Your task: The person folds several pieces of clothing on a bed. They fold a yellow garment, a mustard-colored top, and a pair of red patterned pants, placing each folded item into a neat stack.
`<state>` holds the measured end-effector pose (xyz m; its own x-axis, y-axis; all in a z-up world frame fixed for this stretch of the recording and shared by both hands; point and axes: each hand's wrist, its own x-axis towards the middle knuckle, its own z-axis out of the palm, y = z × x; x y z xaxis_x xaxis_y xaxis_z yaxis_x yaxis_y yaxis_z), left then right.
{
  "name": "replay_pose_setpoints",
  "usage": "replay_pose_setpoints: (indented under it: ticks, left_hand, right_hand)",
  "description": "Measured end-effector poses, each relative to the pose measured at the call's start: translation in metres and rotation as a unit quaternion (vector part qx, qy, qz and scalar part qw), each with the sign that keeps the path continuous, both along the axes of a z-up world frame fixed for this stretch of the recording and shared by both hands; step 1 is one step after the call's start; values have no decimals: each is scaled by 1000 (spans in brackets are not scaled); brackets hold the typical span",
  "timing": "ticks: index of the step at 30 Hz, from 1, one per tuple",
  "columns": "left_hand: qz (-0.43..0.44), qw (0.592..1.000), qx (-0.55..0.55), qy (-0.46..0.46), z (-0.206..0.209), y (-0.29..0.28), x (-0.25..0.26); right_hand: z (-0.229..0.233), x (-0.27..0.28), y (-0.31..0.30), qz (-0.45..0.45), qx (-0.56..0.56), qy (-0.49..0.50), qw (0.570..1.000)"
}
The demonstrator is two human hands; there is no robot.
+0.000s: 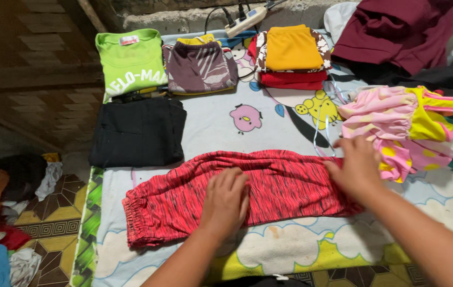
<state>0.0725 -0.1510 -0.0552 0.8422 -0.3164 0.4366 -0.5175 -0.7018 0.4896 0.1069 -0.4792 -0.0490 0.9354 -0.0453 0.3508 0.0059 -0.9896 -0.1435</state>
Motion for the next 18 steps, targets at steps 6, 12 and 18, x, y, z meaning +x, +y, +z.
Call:
replay_pose_setpoints:
  ticks: [6, 12, 18]
  left_hand:
    - [4, 993, 114, 2, -19, 5, -2]
    - [54, 983, 174, 36, -1, 42, 1]
    - [74, 981, 165, 72, 4, 36, 0]
  right_hand:
    - [-32, -50, 75, 186, 50, 85, 978]
    - [-48, -56, 15, 59, -53, 103, 991]
    - [-42, -52, 31, -46, -70, 105, 991]
